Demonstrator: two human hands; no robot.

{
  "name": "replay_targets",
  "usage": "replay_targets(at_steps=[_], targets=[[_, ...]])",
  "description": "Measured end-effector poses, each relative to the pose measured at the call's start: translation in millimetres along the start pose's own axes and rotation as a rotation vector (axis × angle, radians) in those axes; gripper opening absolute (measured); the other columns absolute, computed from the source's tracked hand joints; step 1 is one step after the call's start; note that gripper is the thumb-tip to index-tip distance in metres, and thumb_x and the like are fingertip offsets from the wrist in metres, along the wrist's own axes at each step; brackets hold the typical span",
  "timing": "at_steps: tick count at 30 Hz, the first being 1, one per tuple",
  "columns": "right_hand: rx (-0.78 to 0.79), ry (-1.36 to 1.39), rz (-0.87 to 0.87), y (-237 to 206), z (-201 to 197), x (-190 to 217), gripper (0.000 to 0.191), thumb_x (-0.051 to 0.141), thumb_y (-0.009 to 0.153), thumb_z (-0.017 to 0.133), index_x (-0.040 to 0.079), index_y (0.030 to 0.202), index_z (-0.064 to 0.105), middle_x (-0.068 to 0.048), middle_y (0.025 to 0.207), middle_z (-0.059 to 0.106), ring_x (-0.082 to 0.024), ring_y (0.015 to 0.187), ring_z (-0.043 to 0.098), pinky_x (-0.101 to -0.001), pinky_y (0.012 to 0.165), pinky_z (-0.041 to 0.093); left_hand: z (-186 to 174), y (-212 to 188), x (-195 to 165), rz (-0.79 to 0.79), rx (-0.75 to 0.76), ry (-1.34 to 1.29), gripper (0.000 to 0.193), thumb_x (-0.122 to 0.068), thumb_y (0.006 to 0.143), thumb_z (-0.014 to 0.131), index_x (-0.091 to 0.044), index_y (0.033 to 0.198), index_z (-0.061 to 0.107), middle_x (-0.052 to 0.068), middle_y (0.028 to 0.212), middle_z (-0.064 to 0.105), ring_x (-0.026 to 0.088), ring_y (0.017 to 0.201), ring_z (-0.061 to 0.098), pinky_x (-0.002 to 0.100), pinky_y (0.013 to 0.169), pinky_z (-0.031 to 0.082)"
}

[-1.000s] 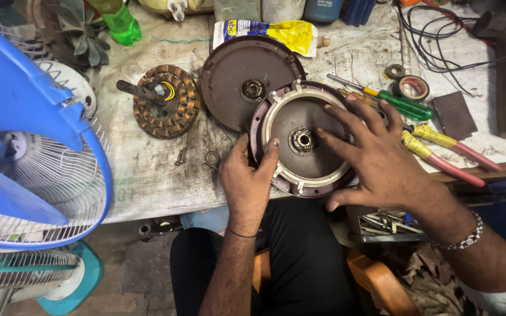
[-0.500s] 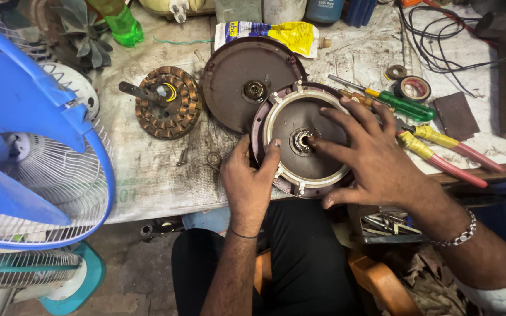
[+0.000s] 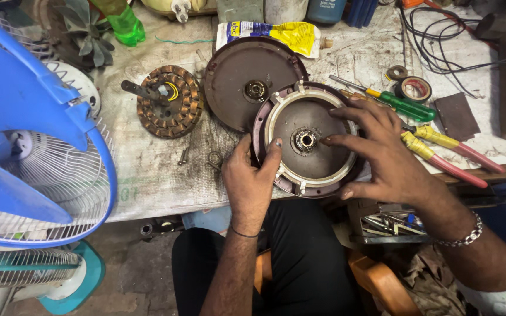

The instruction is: The person applies grease to the bearing area of a fan motor end cap and then to the bearing inside the motor housing, spreading it by hand. They handle the end cap and motor housing separately on a cluttered workbench.

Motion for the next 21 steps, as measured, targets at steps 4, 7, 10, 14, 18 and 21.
replay_targets(at_steps=[4, 7, 10, 14, 18, 21], targets=[[-0.010, 0.045, -0.015, 0.9, -1.2, -0.8, 0.091, 0.087, 0.078, 0.051, 0.014, 0.128, 0.068, -0.017, 0.156, 0.045, -0.042, 0.153, 0.030, -0.0645, 0.125, 0.018, -0.3, -0.6, -1.2, 0.023, -0.004, -0.028, 0.028, -0.022, 0.090, 0.077, 0.003, 0.101, 0.071, 0.009, 0.081, 0.078, 0.012, 0.068, 0.074, 0.027, 0.061, 0.060], [-0.048, 0.256, -0.002, 0.6, -3.9, -5.3, 0.085, 0.086, 0.079, 0.050, 0.016, 0.125, 0.069, -0.012, 0.154, 0.051, -0.038, 0.153, 0.037, -0.0613, 0.130, 0.020, -0.7, -0.4, -2.2, 0.035, -0.010, -0.031, 0.026, -0.021, 0.090, 0.077, 0.003, 0.100, 0.071, 0.009, 0.080, 0.077, 0.011, 0.068, 0.073, 0.027, 0.061, 0.059], [-0.073, 0.668, 0.019, 0.1, -3.4, -9.4, 0.087, 0.085, 0.087, 0.062, 0.010, 0.132, 0.062, -0.016, 0.152, 0.052, -0.041, 0.154, 0.036, -0.0611, 0.131, 0.023, -1.0, -1.2, -3.2, 0.023, -0.010, -0.045, 0.024, -0.019, 0.090, 0.077, 0.003, 0.099, 0.071, 0.009, 0.079, 0.077, 0.010, 0.067, 0.071, 0.028, 0.059, 0.057], [-0.051, 0.670, 0.051, 1.5, -3.6, -12.0, 0.089, 0.085, 0.083, 0.062, 0.012, 0.133, 0.064, -0.018, 0.152, 0.049, -0.042, 0.152, 0.037, -0.0613, 0.129, 0.024, -1.0, -0.7, -4.0, 0.002, -0.003, -0.041, 0.023, -0.018, 0.089, 0.077, 0.002, 0.098, 0.071, 0.008, 0.077, 0.077, 0.009, 0.064, 0.070, 0.027, 0.057, 0.056], [-0.030, 0.083, -0.028, 2.7, 1.4, -1.8, 0.096, 0.087, 0.071, 0.057, 0.015, 0.133, 0.067, -0.019, 0.154, 0.045, -0.043, 0.153, 0.030, -0.0656, 0.124, 0.018, -1.4, -1.4, -4.3, 0.036, -0.016, -0.021, 0.022, -0.018, 0.090, 0.077, 0.003, 0.096, 0.071, 0.008, 0.076, 0.076, 0.010, 0.064, 0.070, 0.027, 0.057, 0.055], [0.011, -0.070, -0.033, 2.6, 10.9, 6.9, 0.100, 0.088, 0.067, 0.059, 0.014, 0.134, 0.067, -0.022, 0.154, 0.042, -0.045, 0.152, 0.023, -0.0701, 0.120, 0.015, -0.4, -0.7, -1.4, 0.011, -0.001, -0.017, 0.022, -0.018, 0.090, 0.076, 0.002, 0.097, 0.071, 0.008, 0.077, 0.076, 0.009, 0.063, 0.071, 0.026, 0.056, 0.057]])
Point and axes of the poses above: each hand's wrist, its own y-axis towards the middle knuckle, its own z-axis out of the palm, x = y × z, the point moved 3 cm from there along y, towards the middle knuckle
